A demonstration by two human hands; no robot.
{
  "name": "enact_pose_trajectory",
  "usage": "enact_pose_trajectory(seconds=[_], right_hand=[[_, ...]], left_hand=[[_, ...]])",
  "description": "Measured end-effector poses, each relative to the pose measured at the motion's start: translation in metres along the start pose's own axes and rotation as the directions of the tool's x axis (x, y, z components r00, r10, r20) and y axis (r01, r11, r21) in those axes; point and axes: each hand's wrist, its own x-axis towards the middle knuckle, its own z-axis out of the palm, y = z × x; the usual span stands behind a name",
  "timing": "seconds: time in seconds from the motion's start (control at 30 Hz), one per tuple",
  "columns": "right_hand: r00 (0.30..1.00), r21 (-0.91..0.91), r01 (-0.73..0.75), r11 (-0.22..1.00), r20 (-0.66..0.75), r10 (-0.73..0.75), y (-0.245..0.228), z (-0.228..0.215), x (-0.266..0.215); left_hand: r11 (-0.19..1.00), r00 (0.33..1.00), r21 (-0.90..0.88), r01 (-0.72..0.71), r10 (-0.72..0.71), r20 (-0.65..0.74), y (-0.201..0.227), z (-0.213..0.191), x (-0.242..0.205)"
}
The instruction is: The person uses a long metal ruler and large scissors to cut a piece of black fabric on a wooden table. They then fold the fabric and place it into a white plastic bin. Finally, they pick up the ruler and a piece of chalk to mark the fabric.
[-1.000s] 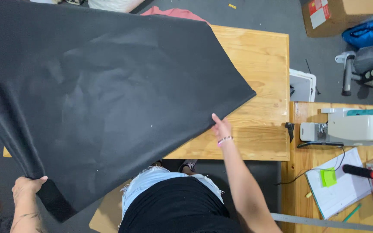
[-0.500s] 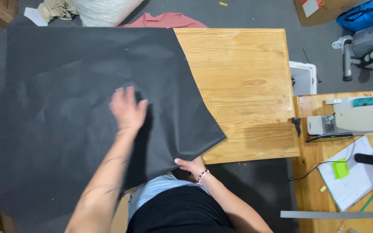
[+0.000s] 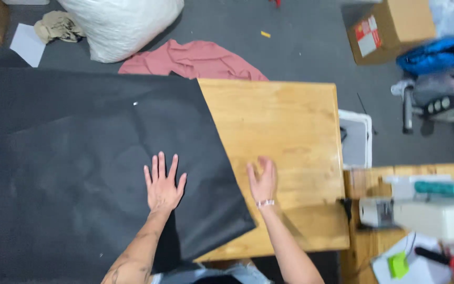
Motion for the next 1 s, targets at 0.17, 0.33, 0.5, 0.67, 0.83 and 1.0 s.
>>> enact_pose_trajectory(seconds=[0.17, 0.33, 0.5, 0.67, 0.83, 1.0], right_hand=[[0.951, -0.097, 0.31, 0.946, 0.032, -0.309, -0.031, 0.085, 0.188], [0.901, -0.126, 0.179, 0.976, 0.42, -0.111, -0.086, 0.195, 0.316], [0.338, -0.459, 0.252, 0.852, 0.867, 0.367, -0.137, 0.271, 0.363], [0.154, -0.33, -0.162, 0.93, 0.923, 0.354, -0.103, 0.378, 0.368], [0.005, -0.227, -0.689, 0.689, 0.948, 0.317, -0.095, 0.431, 0.384], [-0.081, -0.12, -0.946, 0.301, 0.987, 0.14, -0.008, 0.526, 0.407]], left_hand=[[0.999, 0.999, 0.04, 0.024, -0.025, 0.02, -0.002, 0.006, 0.002], [0.988, 1.0, 0.155, -0.005, 0.002, 0.018, 0.001, -0.003, 0.012], [0.993, 1.0, 0.11, -0.029, 0.03, -0.004, 0.002, -0.011, 0.016], [0.992, 0.999, 0.125, -0.034, 0.033, 0.011, -0.005, -0.008, 0.018], [0.991, 0.999, 0.125, -0.041, 0.042, -0.012, -0.005, -0.007, 0.021], [0.992, 0.999, 0.119, -0.034, 0.034, -0.001, -0.006, -0.006, 0.021]])
